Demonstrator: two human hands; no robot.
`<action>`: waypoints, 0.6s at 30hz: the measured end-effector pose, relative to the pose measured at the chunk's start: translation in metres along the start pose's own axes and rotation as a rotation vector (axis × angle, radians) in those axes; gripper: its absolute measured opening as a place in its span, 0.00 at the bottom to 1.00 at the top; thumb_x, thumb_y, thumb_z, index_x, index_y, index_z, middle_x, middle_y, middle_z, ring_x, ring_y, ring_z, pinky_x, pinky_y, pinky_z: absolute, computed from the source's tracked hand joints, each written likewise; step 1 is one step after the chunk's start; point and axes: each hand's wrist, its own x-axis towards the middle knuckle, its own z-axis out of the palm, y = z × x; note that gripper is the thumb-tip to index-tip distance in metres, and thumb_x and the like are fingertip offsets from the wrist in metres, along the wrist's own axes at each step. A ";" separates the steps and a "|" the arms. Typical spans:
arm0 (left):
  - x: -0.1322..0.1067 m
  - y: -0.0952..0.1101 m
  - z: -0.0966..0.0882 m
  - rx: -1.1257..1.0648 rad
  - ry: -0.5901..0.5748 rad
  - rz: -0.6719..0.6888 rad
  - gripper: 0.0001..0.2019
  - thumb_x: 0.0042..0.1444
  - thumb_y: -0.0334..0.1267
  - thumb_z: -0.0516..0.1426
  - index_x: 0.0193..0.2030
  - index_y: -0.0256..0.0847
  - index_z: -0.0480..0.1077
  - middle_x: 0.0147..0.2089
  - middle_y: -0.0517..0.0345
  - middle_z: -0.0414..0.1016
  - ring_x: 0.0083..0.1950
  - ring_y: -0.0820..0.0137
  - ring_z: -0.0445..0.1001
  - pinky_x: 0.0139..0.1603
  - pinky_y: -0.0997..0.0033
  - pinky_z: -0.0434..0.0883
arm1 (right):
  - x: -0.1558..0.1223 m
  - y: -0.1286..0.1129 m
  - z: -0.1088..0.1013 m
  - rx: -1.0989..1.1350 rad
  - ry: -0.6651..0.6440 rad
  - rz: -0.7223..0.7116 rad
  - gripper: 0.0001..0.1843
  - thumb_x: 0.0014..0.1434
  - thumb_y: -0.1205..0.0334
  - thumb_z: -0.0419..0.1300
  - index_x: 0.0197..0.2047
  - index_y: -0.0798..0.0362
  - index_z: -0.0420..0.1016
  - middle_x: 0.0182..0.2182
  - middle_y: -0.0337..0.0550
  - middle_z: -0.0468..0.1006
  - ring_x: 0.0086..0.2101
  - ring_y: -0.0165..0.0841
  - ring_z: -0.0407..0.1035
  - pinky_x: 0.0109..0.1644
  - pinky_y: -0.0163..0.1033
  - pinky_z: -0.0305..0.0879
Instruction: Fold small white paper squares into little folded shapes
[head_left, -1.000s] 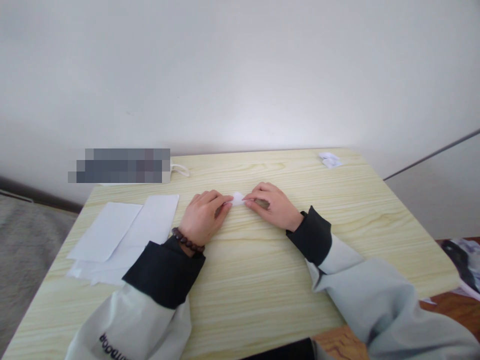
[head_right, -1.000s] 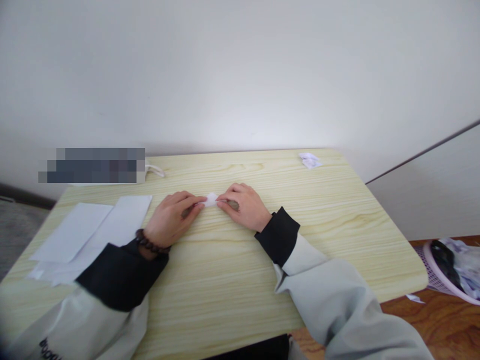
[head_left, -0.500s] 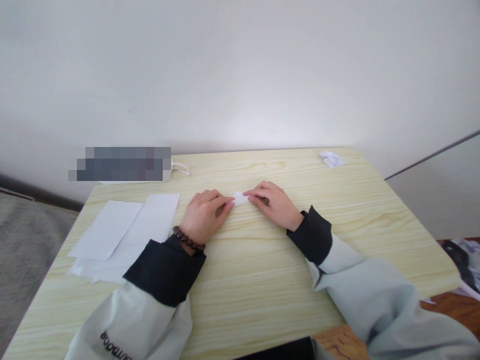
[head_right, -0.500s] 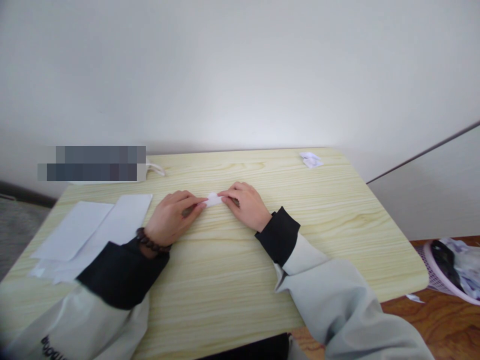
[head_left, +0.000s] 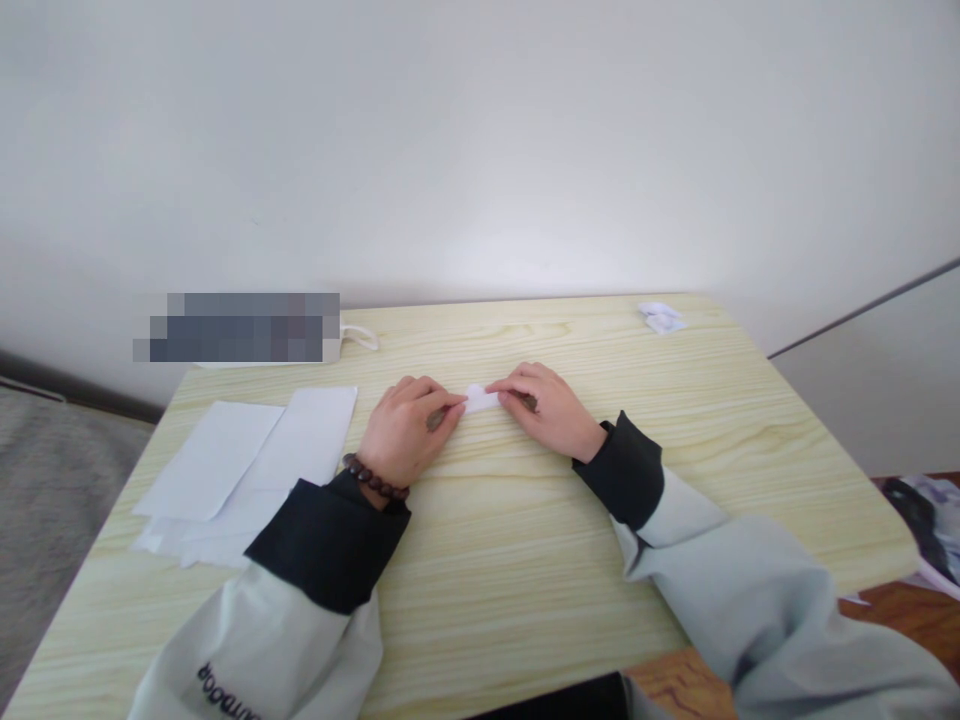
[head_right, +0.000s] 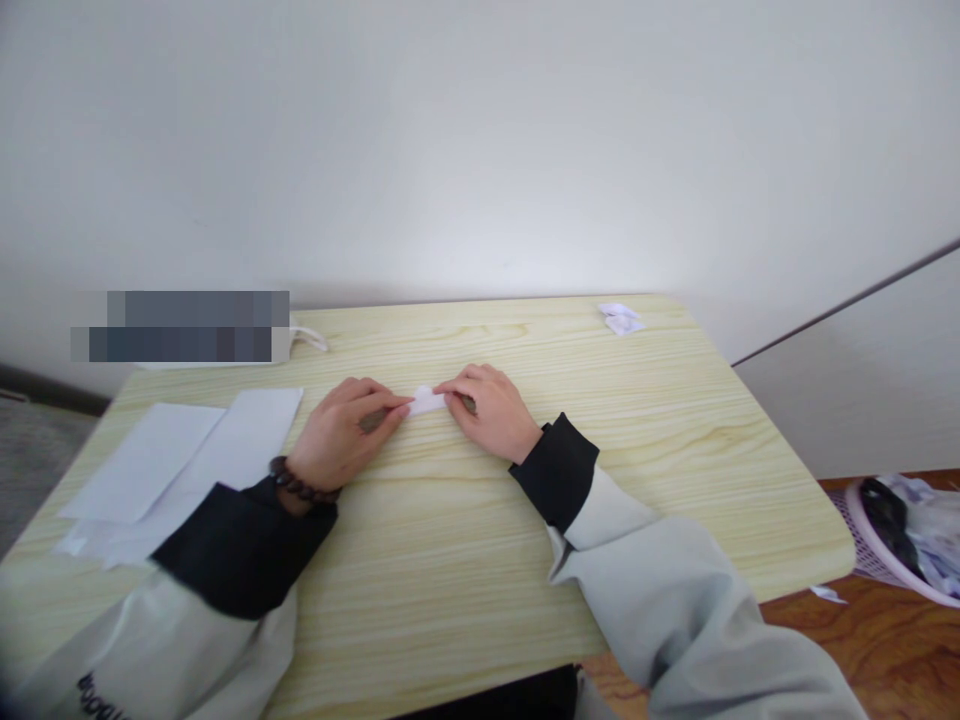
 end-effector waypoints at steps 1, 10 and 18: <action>0.000 0.000 0.000 -0.002 -0.002 -0.003 0.11 0.58 0.38 0.53 0.38 0.41 0.76 0.34 0.54 0.74 0.38 0.65 0.68 0.42 0.64 0.67 | 0.000 0.000 0.000 -0.004 0.000 0.002 0.12 0.61 0.67 0.53 0.43 0.53 0.77 0.31 0.44 0.73 0.35 0.34 0.65 0.42 0.41 0.61; 0.001 -0.002 0.002 -0.010 -0.025 -0.042 0.11 0.58 0.39 0.53 0.39 0.42 0.76 0.34 0.55 0.75 0.39 0.65 0.69 0.42 0.63 0.67 | 0.000 0.001 0.002 0.028 0.016 0.014 0.11 0.61 0.67 0.54 0.42 0.53 0.77 0.34 0.44 0.73 0.37 0.34 0.66 0.43 0.40 0.62; 0.000 -0.002 0.002 -0.017 -0.040 -0.054 0.10 0.59 0.39 0.53 0.40 0.42 0.76 0.35 0.54 0.75 0.40 0.64 0.68 0.43 0.63 0.66 | -0.001 0.001 0.003 0.042 0.023 0.060 0.10 0.59 0.67 0.55 0.44 0.54 0.73 0.38 0.45 0.72 0.37 0.33 0.66 0.43 0.40 0.63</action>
